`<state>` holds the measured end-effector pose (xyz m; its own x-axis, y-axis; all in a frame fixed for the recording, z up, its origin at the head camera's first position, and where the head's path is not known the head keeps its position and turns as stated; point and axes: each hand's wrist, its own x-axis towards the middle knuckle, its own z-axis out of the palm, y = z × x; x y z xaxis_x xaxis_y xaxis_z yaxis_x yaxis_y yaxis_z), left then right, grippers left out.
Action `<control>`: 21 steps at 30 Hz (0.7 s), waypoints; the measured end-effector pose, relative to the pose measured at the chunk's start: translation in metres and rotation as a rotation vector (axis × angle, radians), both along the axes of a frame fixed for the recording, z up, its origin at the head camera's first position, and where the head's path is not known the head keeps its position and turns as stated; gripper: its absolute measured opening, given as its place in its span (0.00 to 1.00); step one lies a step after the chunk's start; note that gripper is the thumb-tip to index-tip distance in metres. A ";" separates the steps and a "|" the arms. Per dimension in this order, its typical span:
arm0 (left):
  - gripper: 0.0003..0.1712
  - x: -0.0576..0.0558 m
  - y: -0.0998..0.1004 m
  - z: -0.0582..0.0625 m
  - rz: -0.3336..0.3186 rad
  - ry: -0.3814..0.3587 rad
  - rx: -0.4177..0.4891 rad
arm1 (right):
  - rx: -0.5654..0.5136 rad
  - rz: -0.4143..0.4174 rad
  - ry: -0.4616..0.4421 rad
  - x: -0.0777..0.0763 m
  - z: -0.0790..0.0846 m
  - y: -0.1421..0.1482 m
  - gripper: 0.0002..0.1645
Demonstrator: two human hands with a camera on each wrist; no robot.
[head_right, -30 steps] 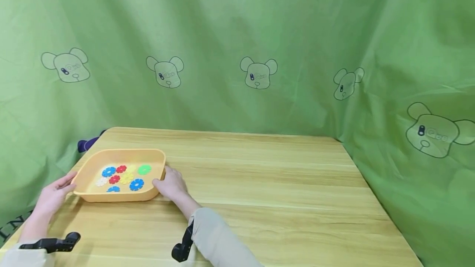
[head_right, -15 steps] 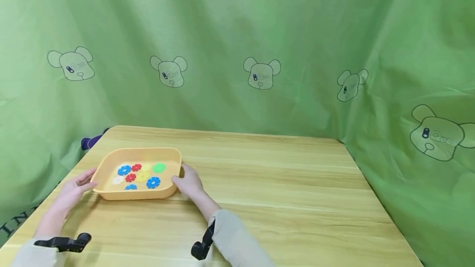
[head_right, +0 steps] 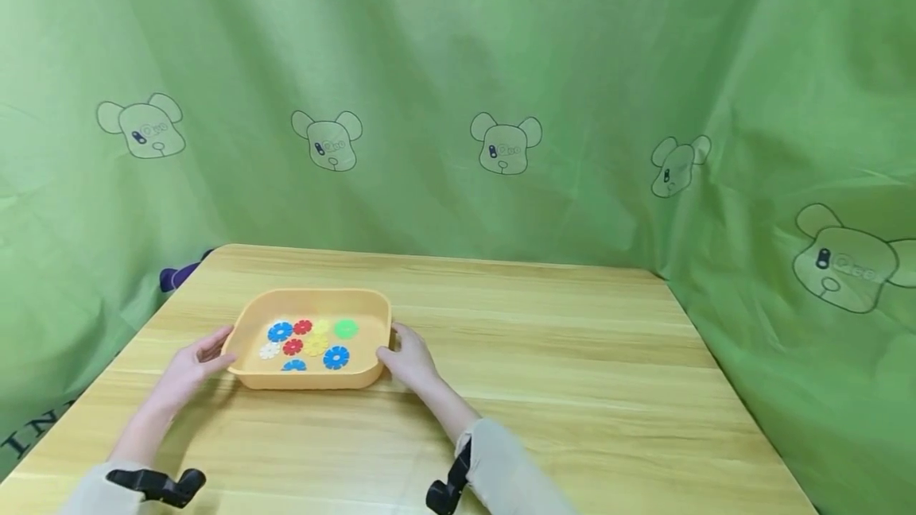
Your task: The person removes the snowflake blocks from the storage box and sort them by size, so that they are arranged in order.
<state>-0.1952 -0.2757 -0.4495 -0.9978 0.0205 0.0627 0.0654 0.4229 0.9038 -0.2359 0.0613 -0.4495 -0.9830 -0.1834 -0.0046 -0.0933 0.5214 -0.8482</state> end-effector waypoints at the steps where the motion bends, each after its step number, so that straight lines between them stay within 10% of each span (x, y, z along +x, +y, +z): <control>1: 0.35 0.000 0.005 -0.001 -0.004 0.007 0.005 | 0.001 -0.003 -0.003 0.001 0.000 0.005 0.39; 21: 0.36 -0.008 0.075 -0.004 -0.077 0.026 -0.139 | -0.001 -0.065 -0.038 0.025 0.003 0.088 0.36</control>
